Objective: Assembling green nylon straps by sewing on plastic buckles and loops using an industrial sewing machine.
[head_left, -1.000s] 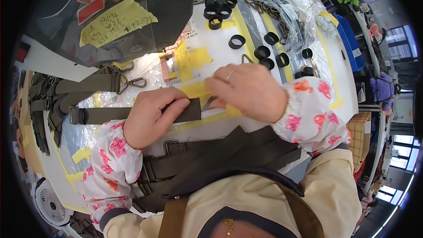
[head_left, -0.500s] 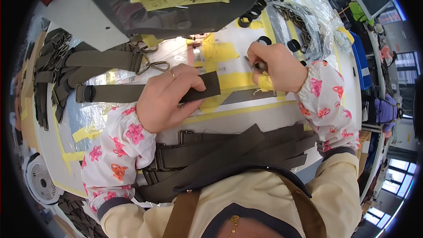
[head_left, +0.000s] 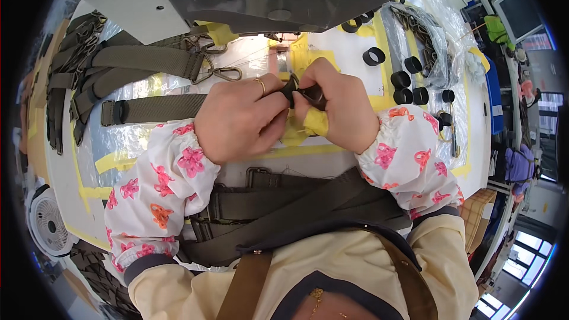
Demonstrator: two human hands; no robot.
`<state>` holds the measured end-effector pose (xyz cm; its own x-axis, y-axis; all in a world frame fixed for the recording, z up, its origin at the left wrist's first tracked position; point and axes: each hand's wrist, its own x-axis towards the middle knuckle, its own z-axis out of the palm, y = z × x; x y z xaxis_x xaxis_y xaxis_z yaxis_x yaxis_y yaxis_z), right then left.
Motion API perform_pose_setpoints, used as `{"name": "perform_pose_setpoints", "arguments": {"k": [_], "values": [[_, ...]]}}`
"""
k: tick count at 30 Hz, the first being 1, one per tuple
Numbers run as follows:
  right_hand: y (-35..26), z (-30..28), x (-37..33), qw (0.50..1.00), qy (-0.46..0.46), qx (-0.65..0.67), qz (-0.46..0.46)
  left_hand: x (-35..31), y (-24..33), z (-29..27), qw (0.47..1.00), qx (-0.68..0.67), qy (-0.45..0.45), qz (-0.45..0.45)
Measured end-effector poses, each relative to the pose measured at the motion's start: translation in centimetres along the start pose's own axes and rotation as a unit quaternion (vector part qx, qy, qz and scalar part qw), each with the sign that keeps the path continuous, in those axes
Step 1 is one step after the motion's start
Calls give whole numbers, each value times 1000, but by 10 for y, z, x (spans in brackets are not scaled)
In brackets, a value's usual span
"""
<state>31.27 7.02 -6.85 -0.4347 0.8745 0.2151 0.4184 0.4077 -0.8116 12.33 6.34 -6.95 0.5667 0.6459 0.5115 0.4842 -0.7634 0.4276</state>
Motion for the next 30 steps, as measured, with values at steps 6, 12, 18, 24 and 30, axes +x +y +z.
{"name": "perform_pose_setpoints", "arguments": {"k": [6, 12, 18, 24, 30], "values": [[-7, 5, -5, 986, -32, -14, -160, 1, 5, 1, 985, -101, -21, -138], [-5, 14, -7, 988, 56, 32, -140, 10, 6, -2, 952, -179, 44, -242], [-9, 4, 0, 904, -11, 389, 176, 8, 7, -9, 981, -60, 3, -186], [-8, 14, -6, 916, -22, 351, 192, 6, 15, 1, 993, -9, 6, -120], [-9, 1, -3, 921, -90, 313, 214, -1, -3, 10, 906, -324, 60, -265]]}}
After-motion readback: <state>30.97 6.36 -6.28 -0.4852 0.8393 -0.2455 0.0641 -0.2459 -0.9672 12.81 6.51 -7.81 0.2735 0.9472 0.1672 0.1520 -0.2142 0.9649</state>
